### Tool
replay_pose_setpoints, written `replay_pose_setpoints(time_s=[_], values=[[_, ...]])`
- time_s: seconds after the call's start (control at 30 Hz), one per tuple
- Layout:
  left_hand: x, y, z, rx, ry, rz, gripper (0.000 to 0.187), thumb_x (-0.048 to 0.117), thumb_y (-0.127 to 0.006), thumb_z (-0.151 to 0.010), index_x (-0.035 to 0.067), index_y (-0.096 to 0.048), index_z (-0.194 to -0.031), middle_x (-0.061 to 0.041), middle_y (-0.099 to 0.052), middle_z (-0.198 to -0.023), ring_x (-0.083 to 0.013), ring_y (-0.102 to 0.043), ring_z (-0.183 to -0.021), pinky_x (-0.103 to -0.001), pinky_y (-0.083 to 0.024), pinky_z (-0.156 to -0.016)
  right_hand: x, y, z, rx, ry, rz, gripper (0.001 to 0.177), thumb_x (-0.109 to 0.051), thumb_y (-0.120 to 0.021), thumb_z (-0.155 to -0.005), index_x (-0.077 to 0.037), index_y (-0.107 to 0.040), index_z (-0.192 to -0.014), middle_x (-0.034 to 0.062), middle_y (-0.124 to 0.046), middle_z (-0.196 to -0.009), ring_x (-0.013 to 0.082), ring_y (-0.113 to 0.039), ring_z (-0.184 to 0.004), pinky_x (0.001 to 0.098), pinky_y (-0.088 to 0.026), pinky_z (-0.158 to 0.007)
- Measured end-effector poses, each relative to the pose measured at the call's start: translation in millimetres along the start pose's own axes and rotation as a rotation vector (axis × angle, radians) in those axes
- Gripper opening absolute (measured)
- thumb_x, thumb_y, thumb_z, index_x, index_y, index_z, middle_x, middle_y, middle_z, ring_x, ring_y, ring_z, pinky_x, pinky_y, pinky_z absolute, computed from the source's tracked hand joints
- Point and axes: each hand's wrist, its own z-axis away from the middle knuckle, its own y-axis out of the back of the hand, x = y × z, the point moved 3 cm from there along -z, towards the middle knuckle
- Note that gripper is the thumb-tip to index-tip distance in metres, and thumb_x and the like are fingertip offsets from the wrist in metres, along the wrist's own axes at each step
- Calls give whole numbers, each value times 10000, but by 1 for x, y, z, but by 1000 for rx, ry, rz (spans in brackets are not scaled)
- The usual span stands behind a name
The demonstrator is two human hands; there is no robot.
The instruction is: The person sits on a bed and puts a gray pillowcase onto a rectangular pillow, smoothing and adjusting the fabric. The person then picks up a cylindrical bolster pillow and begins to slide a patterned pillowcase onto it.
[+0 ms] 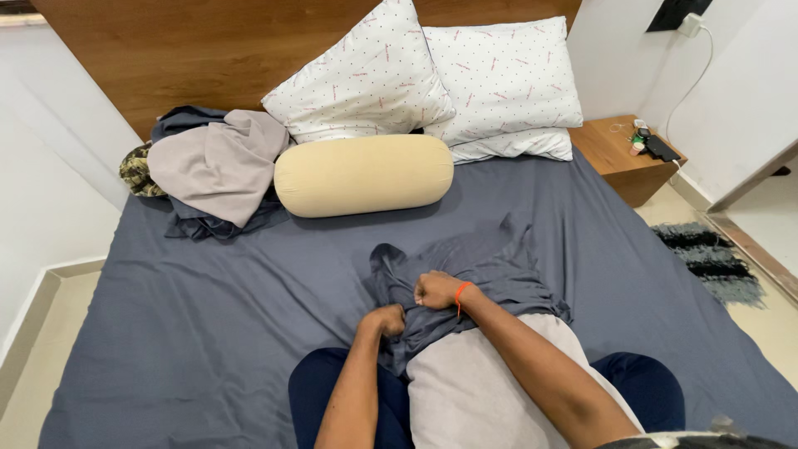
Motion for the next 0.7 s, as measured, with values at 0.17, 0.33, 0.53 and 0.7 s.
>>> replay_pose_setpoints(time_s=[0.17,0.33,0.53,0.7], values=[[25,42,55,502,73,102,206,83,-703,-795,87,-789,-982,-213,-737,-1048,-389,-698,-1042,-461,-554,-893,-21,14,17,244,-12,37,191,-145,-660,-829,-87,-790,-956,141,-773,-913,328,-731,-902,437,-553,-854],[38,68,83,909,-56,146,410,-49,-680,-685,40,-717,-1084,-221,-714,-1048,-446,-664,-1008,-532,-528,-813,-47,20,25,438,162,133,232,-161,-740,-753,-30,-759,-944,166,-725,-968,376,-656,-977,477,-496,-851],[26,49,40,794,163,292,253,6,-655,-821,77,-765,-1037,-244,-728,-1082,-413,-689,-1073,-469,-551,-931,-49,14,19,387,135,178,159,-91,-663,-792,-60,-758,-916,150,-724,-1023,364,-664,-1021,476,-518,-891],[0,25,14,538,140,285,237,34,-727,-729,75,-766,-960,-213,-737,-1083,-368,-689,-1097,-423,-547,-953,-48,13,21,349,49,206,177,-61,-648,-795,-65,-757,-934,157,-721,-1017,370,-659,-1022,487,-509,-871]])
